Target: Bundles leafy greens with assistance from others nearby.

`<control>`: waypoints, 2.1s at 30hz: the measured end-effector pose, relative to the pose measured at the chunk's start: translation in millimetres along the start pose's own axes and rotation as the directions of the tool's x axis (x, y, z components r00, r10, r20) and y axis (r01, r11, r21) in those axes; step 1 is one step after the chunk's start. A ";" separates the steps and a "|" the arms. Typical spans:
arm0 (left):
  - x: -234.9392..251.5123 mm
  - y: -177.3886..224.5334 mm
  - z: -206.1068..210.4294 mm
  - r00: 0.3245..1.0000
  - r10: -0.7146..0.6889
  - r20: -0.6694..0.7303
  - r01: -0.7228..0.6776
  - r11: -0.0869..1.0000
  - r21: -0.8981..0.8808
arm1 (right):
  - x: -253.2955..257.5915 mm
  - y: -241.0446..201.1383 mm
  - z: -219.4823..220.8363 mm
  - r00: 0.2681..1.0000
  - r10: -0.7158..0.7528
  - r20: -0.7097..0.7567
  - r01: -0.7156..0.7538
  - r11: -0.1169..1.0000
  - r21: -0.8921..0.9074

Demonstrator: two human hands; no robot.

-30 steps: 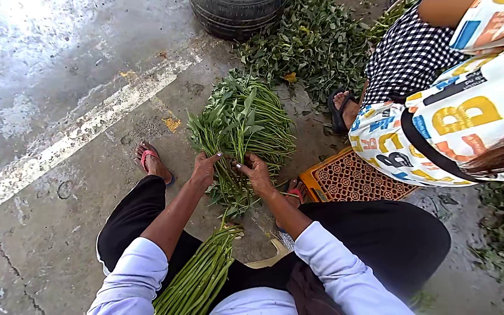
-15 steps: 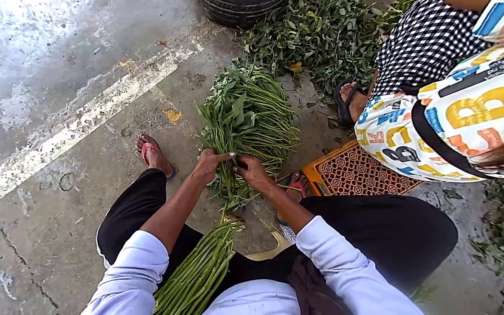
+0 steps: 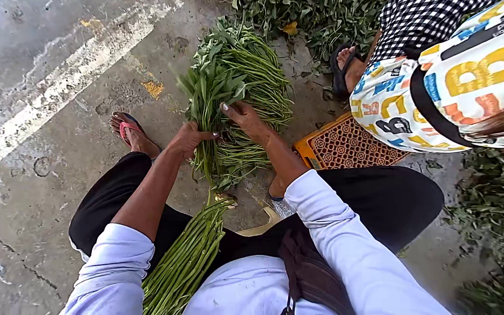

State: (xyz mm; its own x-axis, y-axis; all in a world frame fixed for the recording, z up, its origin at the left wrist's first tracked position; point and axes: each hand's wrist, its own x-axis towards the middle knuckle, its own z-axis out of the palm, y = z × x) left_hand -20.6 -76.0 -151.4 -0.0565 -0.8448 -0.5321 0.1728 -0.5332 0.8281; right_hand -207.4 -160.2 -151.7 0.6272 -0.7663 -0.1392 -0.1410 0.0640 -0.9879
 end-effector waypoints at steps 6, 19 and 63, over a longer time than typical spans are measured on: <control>-4.9 23.9 -17.5 0.925 0.240 -0.294 -0.235 0.971 0.052 | -11.7 114.0 -9.4 0.946 0.323 -0.013 -0.290 0.832 -0.472; 1.0 20.5 -19.8 0.901 0.310 -0.304 -0.247 0.942 0.227 | -33.4 179.2 6.6 0.958 0.272 0.090 0.029 0.221 -0.975; -14.0 51.6 -37.9 0.693 0.536 -0.483 -0.584 0.810 0.061 | -26.2 154.4 19.8 0.938 0.346 0.030 -0.225 0.672 -0.706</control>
State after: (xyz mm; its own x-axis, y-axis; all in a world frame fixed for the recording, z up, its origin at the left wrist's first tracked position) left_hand 26.4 -90.0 -107.8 0.5282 -0.8490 -0.0101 0.1134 0.0588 0.9918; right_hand -230.4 -117.6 -302.0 0.5623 -0.6775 -0.4742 -0.7766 -0.2358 -0.5842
